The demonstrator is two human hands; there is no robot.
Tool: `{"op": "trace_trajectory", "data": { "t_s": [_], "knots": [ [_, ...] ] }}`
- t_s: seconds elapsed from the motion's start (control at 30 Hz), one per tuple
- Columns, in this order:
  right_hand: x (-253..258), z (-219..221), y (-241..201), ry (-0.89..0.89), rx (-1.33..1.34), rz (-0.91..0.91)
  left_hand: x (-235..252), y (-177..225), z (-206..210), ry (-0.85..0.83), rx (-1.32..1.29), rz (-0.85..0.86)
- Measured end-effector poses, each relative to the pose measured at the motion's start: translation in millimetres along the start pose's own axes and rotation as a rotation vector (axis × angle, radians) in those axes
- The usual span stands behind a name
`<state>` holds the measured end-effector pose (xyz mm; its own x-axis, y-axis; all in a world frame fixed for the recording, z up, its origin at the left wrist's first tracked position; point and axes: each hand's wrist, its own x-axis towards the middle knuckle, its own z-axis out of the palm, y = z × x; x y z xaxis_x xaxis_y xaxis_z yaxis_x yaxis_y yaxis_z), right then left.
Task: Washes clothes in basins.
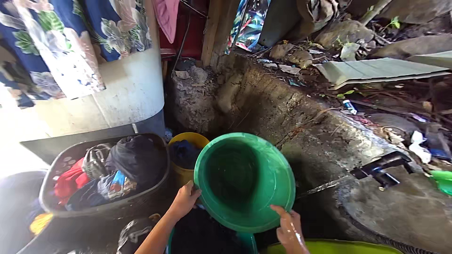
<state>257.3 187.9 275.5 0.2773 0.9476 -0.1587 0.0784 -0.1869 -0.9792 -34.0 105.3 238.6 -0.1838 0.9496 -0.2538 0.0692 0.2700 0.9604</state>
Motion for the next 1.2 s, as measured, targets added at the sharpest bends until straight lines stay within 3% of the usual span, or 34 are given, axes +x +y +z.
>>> {"op": "trace_trajectory", "data": {
  "t_s": [0.3, 0.4, 0.5, 0.67, 0.77, 0.9, 1.07, 1.2],
  "knots": [
    [-71, 43, -105, -0.426, 0.125, -0.189, -157, 85, -55, 0.608, -0.223, 0.703],
    [-107, 65, -109, -0.616, 0.156, -0.194, -212, 108, -76, 0.687, -0.276, 0.840],
    [-148, 95, -81, -0.780, 0.127, -0.190, -262, 118, -102, 0.721, -0.203, 0.877],
    [-222, 159, 28, -1.025, -0.242, -0.257, -318, 89, -128, 0.821, 0.046, 0.697],
    [-276, 200, 82, -1.210, -0.580, -0.272, -339, 55, -126, 0.953, 0.215, 0.419],
    [-339, 237, 152, -1.385, -0.807, -0.240, -358, 20, -108, 0.922, 0.383, 0.070],
    [-355, 256, 227, -1.635, -1.131, -0.101, -343, -34, -77, 0.782, 0.450, -0.068],
    [-346, 231, 244, -1.800, -1.208, -0.165, -323, -58, -51, 0.836, 0.458, -0.123]
  ]
}}
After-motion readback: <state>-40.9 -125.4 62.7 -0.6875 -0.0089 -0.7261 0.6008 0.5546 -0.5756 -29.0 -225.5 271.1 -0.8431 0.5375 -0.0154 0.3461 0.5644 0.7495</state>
